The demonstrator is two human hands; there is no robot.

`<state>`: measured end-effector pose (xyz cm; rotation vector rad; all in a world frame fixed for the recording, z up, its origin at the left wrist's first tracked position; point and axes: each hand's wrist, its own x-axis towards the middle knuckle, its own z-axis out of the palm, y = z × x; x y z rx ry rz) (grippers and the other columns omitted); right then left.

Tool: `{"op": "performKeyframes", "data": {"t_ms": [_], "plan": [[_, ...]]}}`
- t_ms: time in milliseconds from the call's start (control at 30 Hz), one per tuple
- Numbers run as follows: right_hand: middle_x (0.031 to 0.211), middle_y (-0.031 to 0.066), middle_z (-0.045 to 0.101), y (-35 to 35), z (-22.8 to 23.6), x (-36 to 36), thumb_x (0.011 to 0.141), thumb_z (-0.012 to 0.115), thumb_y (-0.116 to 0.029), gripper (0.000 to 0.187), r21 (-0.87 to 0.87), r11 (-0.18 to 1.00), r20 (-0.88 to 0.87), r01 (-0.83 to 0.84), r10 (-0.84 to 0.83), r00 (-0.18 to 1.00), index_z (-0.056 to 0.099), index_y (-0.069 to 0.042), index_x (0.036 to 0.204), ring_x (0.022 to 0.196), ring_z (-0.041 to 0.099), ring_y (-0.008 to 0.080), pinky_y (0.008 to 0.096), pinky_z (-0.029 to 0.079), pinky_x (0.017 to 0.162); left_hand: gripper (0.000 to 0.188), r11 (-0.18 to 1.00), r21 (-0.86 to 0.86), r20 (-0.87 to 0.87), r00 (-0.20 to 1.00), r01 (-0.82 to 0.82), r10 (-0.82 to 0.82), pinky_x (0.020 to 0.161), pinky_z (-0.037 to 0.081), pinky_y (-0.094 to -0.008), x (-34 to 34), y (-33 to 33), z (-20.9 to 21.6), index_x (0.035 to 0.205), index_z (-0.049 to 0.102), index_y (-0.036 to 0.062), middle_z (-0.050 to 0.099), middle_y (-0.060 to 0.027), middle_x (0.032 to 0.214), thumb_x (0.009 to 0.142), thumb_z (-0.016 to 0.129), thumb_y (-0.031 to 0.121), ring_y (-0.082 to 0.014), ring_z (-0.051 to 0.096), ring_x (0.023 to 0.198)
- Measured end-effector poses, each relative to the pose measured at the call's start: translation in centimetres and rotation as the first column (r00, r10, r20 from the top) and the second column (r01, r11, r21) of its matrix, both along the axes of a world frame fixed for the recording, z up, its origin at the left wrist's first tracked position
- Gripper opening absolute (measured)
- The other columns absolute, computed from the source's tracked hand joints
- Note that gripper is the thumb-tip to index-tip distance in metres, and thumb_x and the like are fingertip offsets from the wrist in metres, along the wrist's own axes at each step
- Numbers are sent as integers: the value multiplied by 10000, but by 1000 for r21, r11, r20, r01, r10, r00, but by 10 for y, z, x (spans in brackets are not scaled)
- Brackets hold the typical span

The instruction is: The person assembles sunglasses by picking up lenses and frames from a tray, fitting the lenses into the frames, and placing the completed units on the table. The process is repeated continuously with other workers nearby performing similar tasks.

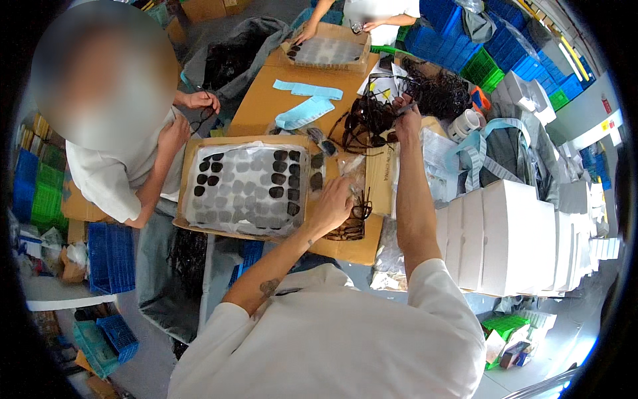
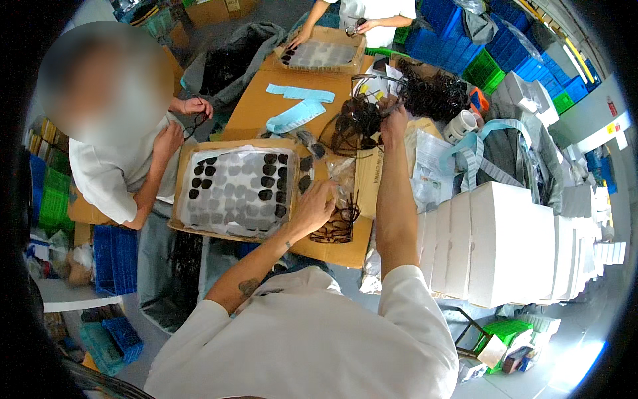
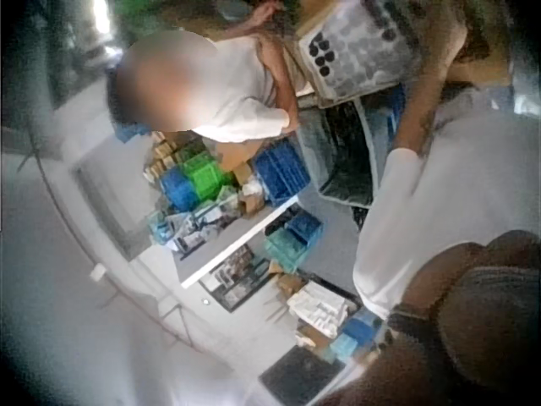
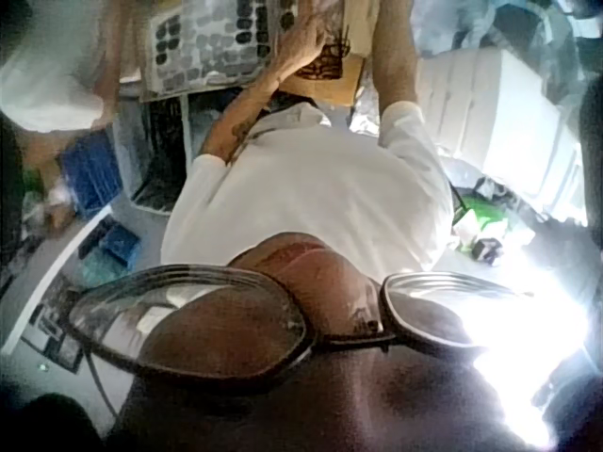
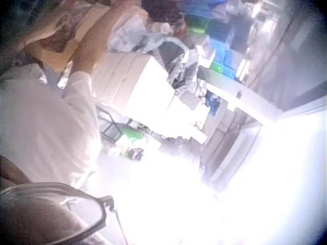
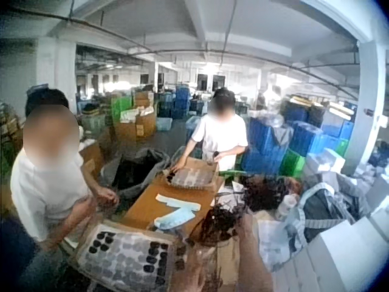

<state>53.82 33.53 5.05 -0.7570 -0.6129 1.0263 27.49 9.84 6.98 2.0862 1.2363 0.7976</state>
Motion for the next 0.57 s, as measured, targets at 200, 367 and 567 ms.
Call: {"op": "performKeyframes", "data": {"t_ms": [200,367,567], "plan": [[830,125,695,16,30,21,984,515,-91,234,-416,908,632,54,246,735,603,70,1129,674,677,205,342,544,636,459,998,62,104,994,19,-26,1030,401,-464,6,35,54,1353,401,8,501,-198,1292,934,574,79,-371,479,1226],[828,127,673,18,50,16,1017,464,-112,251,-65,843,599,534,-395,697,553,61,1175,667,658,199,346,522,612,518,999,-45,199,980,-15,24,1004,424,-473,14,55,73,1380,362,6,471,-211,1322,928,606,80,-363,462,1241],[782,78,630,-39,119,-32,1026,464,-143,238,212,891,230,403,-446,865,566,38,1142,653,608,155,319,527,612,577,987,-158,284,955,-39,83,1073,392,-440,12,56,78,1482,201,28,370,-191,1470,1004,497,157,-344,396,1342]]}}
